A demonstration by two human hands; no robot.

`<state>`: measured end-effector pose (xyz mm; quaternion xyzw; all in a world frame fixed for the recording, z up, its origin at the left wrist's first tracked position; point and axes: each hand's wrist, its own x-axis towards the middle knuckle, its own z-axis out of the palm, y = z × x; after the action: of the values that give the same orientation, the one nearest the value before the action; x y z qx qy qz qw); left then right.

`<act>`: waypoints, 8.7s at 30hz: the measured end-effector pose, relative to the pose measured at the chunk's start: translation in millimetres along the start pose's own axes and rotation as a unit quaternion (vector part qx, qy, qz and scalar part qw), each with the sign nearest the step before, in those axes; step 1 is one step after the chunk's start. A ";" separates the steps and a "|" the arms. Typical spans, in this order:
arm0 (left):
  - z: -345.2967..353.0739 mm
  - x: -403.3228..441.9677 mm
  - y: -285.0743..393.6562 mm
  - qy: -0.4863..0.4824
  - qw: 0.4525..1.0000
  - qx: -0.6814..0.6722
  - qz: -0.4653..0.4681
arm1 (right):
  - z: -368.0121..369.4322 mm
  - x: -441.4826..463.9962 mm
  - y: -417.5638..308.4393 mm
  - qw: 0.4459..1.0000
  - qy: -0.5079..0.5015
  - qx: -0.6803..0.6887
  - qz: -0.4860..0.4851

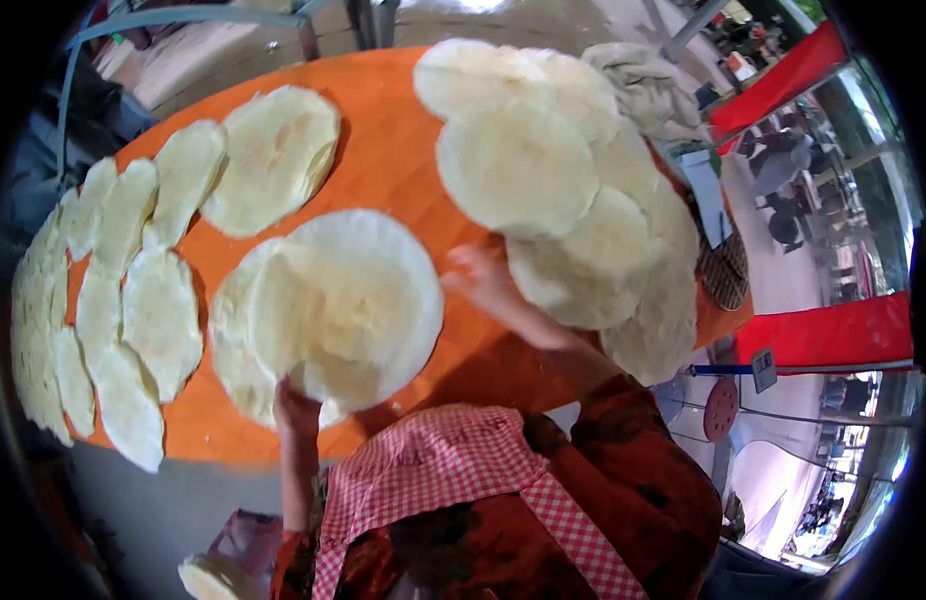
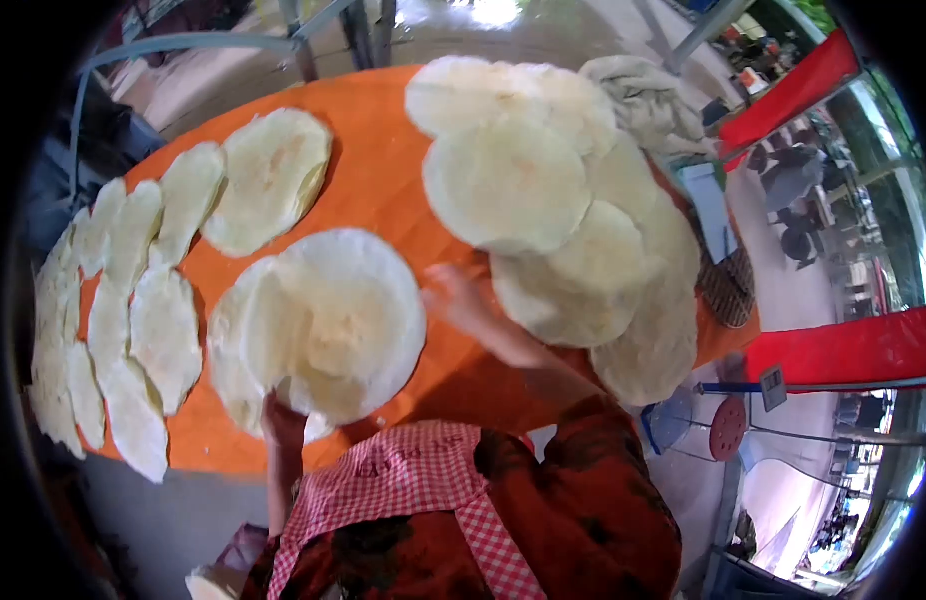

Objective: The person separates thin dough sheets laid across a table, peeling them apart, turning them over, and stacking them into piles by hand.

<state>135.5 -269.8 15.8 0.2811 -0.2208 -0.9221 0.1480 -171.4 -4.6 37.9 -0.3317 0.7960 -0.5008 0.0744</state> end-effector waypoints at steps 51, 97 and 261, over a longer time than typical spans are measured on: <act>-76.7 -122.9 31.4 0.113 0.948 0.299 -0.008 | -109.9 -336.7 69.7 0.793 0.360 -0.394 0.295; -64.9 -25.9 132.5 -0.142 0.981 -0.010 -0.130 | 322.4 -45.1 -233.7 0.981 -0.164 -0.087 0.061; -78.9 88.3 145.9 0.086 0.628 0.665 0.394 | -10.8 234.3 -132.8 0.962 0.086 0.251 0.054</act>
<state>132.8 -455.7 -11.4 0.2676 -0.8500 -0.3501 0.2888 -296.2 -174.6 205.7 -0.2139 0.6648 -0.7067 0.1134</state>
